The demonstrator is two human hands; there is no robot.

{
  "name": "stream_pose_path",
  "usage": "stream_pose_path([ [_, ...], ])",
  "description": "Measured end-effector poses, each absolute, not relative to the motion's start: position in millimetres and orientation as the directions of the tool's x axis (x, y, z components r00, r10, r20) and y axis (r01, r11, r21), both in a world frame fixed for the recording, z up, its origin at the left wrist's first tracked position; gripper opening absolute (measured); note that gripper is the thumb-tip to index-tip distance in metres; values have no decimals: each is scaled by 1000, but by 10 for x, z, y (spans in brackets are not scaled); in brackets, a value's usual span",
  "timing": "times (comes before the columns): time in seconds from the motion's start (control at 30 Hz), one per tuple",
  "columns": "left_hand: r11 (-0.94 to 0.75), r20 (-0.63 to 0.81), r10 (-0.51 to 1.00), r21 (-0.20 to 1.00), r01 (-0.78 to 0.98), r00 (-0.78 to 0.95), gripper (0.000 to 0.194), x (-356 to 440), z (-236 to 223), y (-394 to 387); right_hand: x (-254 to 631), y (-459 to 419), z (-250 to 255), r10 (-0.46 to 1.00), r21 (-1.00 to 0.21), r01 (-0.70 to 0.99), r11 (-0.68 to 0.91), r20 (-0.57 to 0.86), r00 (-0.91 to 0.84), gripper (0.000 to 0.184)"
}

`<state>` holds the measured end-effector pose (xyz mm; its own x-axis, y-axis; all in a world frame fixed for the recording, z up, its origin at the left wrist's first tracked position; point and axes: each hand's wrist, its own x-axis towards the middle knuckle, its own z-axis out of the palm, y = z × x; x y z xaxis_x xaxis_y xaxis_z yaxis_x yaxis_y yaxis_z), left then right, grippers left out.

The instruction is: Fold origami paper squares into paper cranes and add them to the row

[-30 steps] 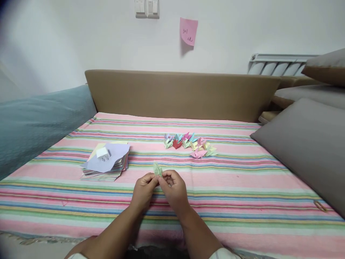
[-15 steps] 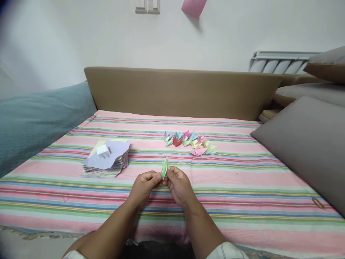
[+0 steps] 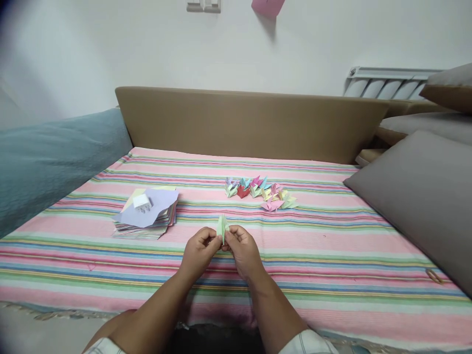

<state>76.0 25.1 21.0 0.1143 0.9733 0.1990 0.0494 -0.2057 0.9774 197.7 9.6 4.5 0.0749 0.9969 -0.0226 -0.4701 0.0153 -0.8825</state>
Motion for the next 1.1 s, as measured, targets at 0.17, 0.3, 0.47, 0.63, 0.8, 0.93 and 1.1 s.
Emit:
stream_pose_path([
  [0.17, 54, 3, 969, 973, -224, 248, 25, 788, 160, 246, 1989, 74, 106, 995, -875, -484, -1, -47, 83, 29],
  [0.3, 103, -26, 964, 955, -278, 266, 27, 815, 153, 250, 2004, 53, 146, 996, -843, -536, -45, -79, 42, 28],
  [0.47, 53, -6, 983, 966, -254, 183, 27, 827, 169, 240, 2015, 29, 144, 999, -850, -524, -49, -36, -35, 30],
  [0.63, -113, 116, 989, 993, -31, 89, 21, 801, 182, 213, 1992, 31, 88, 1000, -860, -511, -16, -8, -18, 27],
  [0.8, -280, 272, 957, 957, 75, 97, 13, 766, 216, 207, 2008, 25, 108, 999, -831, -555, -40, -31, -27, 25],
  [0.93, -227, 226, 960, 974, -17, 164, 14, 754, 221, 224, 2035, 17, 134, 998, -815, -576, -56, -43, -35, 25],
  [1.1, 22, 21, 985, 968, -250, 169, 34, 774, 219, 232, 2049, 16, 142, 998, -820, -569, -65, -43, -53, 27],
])
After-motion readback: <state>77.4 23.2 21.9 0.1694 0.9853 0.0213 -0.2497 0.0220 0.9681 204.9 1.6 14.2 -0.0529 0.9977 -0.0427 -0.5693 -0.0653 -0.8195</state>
